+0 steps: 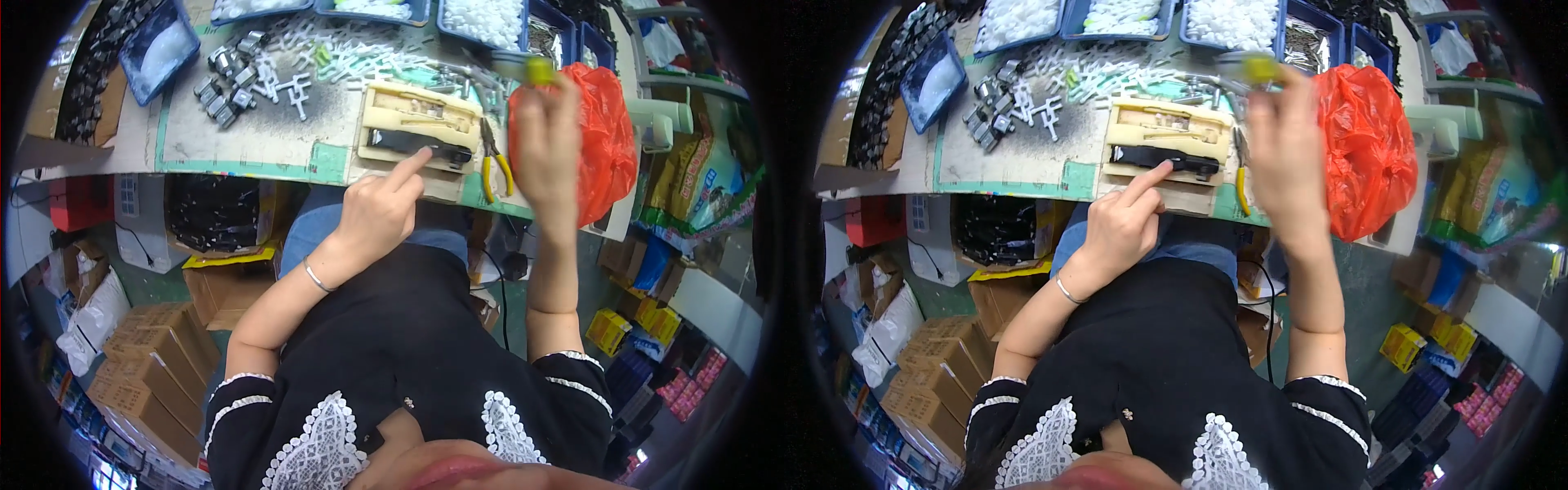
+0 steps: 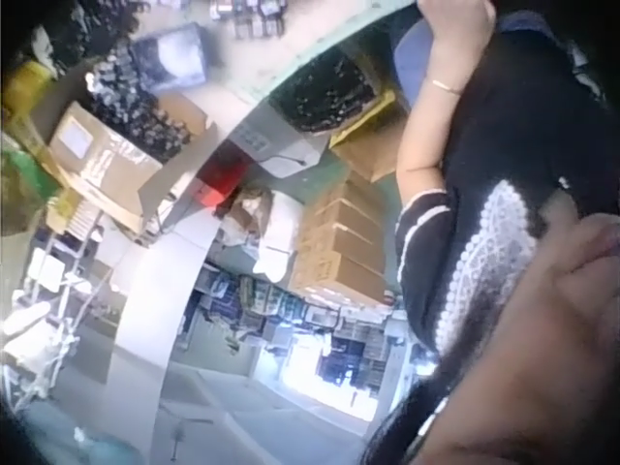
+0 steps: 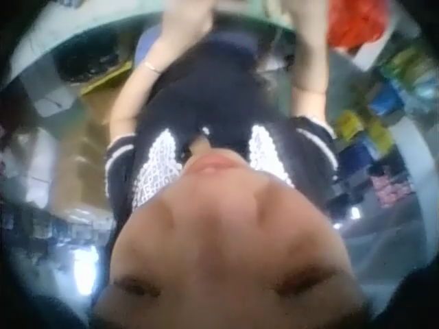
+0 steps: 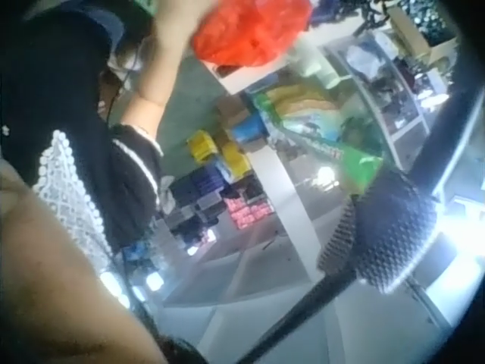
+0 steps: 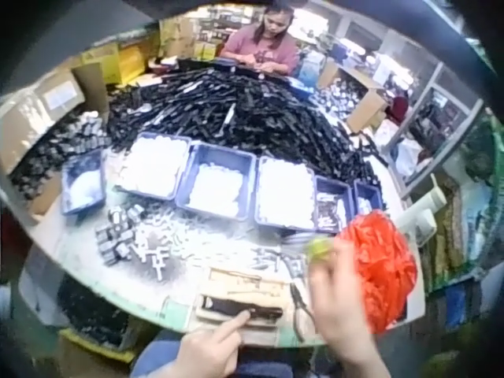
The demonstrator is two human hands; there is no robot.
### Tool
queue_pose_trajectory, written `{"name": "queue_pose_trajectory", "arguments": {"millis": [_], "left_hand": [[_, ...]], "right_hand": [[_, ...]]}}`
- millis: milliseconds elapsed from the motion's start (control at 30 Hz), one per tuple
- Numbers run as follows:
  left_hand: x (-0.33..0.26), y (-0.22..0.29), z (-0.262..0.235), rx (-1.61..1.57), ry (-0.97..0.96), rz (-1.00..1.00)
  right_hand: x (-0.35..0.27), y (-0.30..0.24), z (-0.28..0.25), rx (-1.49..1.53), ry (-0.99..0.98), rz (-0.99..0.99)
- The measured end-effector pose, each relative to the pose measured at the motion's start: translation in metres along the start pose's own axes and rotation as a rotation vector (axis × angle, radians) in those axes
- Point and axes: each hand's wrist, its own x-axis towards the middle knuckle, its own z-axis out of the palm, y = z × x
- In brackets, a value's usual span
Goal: The person assembles small mechanical parts, white plastic pins, and metal screws into a black plastic housing unit. The assembly is performed using a screwdriver and pliers.
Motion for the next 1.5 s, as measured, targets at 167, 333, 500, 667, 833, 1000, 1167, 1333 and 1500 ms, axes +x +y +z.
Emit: {"name": "queue_pose_trajectory", "arguments": {"millis": [167,333,500,667,833,1000,1167,1333,1500], "left_hand": [[0.016,0.005,-0.022,-0.146,-0.046,-0.032],[0.046,-0.003,-0.016,0.23,-0.083,0.14],[0.049,-0.008,-0.015,0.192,-0.103,0.125],[0.055,0.009,-0.023,-0.626,0.034,-0.272],[0.049,-0.002,-0.037,-1.27,-0.131,-0.661],[0.041,0.01,-0.034,-1.28,-0.08,-0.702],[0.034,0.013,-0.034,-1.086,-0.036,-0.627],[0.037,0.018,-0.034,-0.43,0.126,-0.275],[0.036,0.015,-0.036,-0.168,0.14,-0.141]], "right_hand": [[0.008,0.081,-0.091,-0.46,0.307,0.436],[0.002,0.163,-0.115,-0.543,0.184,0.243],[-0.031,0.069,-0.08,-0.161,0.223,0.133],[-0.07,0.05,-0.014,-0.229,-0.261,-0.056],[-0.082,0.053,0.002,-0.368,-0.331,0.09],[-0.1,0.077,0.02,-0.453,-0.1,-0.145],[-0.106,0.095,0.023,-0.265,0.114,-0.411],[-0.098,0.036,0.002,0.43,-0.222,0.118],[-0.072,0.01,-0.004,0.801,-0.72,0.279]]}}
